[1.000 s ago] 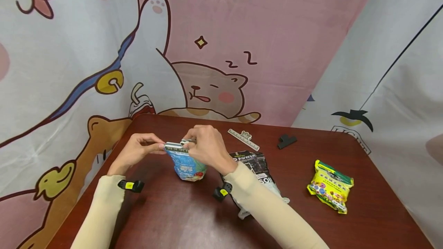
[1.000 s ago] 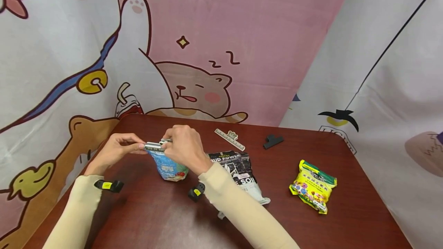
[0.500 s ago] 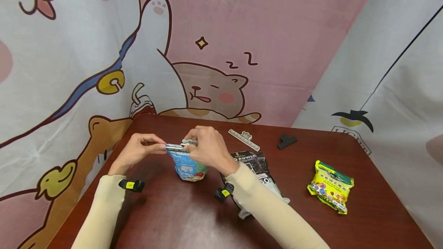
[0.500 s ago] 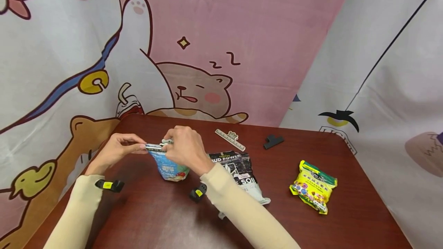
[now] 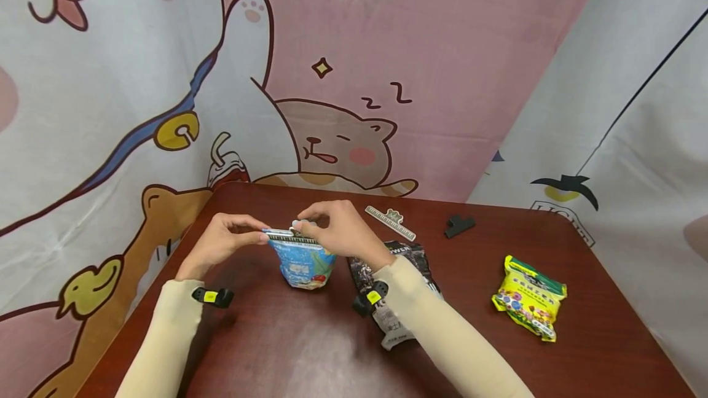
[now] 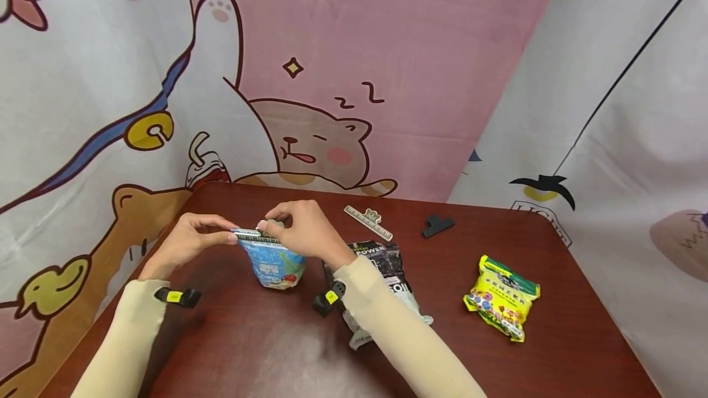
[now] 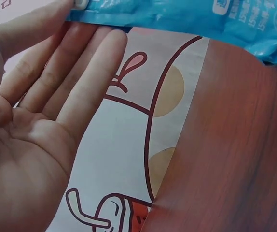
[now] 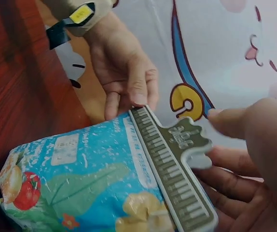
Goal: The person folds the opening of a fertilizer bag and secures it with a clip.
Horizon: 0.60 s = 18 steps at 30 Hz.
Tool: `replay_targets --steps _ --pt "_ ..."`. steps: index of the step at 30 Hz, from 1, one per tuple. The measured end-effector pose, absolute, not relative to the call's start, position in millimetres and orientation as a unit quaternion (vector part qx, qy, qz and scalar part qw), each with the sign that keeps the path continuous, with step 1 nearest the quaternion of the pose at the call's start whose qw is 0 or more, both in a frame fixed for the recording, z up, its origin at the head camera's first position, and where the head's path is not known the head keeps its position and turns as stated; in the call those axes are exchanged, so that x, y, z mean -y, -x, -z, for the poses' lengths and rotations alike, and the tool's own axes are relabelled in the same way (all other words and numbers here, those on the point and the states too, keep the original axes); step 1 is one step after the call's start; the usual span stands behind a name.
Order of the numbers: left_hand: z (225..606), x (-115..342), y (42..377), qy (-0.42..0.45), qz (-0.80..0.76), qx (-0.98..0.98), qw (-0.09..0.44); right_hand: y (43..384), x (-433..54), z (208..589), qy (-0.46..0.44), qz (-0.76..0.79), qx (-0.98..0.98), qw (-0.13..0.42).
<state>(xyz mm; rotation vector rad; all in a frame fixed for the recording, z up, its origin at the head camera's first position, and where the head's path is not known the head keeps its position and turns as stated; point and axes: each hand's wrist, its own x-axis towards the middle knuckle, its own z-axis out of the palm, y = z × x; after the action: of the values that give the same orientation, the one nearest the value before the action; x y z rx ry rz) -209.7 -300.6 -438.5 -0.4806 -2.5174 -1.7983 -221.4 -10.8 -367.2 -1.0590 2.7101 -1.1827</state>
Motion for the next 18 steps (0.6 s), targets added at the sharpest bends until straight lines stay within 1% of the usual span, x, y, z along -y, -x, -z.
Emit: replay_targets --steps 5,11,13,18 --pt "440.4 299.9 210.9 0.155 0.567 0.809 0.014 228.9 -2.5 368.0 0.309 0.419 -0.853 0.042" --pt "441.5 299.6 210.3 0.147 0.562 0.814 0.017 233.0 -19.8 374.0 0.256 0.482 -0.83 0.113" --pt "441.2 299.6 209.7 0.145 0.563 0.814 0.018 232.8 -25.5 377.7 0.245 0.498 -0.823 0.124" --pt "440.1 299.3 209.3 0.148 0.563 0.813 0.021 227.8 -42.9 390.6 0.245 0.509 -0.817 0.116"
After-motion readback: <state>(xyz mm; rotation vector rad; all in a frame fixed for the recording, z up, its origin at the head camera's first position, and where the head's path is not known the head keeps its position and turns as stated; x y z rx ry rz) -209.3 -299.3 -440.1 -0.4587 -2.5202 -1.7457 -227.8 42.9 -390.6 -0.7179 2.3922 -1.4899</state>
